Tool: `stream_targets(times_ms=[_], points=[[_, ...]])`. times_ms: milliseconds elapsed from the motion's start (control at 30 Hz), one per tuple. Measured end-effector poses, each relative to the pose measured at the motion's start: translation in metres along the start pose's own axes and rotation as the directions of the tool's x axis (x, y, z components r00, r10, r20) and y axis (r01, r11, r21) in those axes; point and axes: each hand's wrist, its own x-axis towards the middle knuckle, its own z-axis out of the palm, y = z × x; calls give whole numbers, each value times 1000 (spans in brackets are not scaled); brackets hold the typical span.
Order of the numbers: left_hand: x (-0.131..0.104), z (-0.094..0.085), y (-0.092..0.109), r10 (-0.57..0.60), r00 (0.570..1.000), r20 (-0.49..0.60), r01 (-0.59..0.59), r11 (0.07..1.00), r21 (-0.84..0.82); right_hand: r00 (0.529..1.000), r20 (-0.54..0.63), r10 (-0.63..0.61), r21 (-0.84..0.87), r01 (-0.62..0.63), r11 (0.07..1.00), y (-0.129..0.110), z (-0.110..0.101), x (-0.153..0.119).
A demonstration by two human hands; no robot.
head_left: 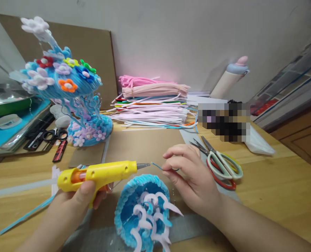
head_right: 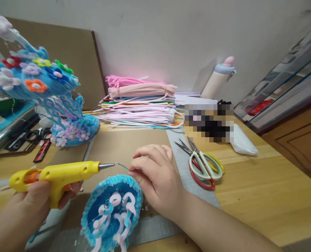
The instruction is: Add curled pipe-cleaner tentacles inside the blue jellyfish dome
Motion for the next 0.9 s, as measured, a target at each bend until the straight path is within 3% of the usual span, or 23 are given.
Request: stream_targets(times_ms=[300, 500, 900], points=[[1, 11, 14, 54, 994, -96, -56, 998, -14, 1000, 11, -19, 19, 19, 1000, -2, -2, 0], [-1, 8, 12, 2, 997, -79, 0, 1000, 29, 1000, 20, -17, 15, 17, 1000, -4, -3, -1], [-3, 2, 8, 4, 999, -36, -3, 1000, 22, 999, 17, -39, 20, 39, 999, -4, -3, 0]])
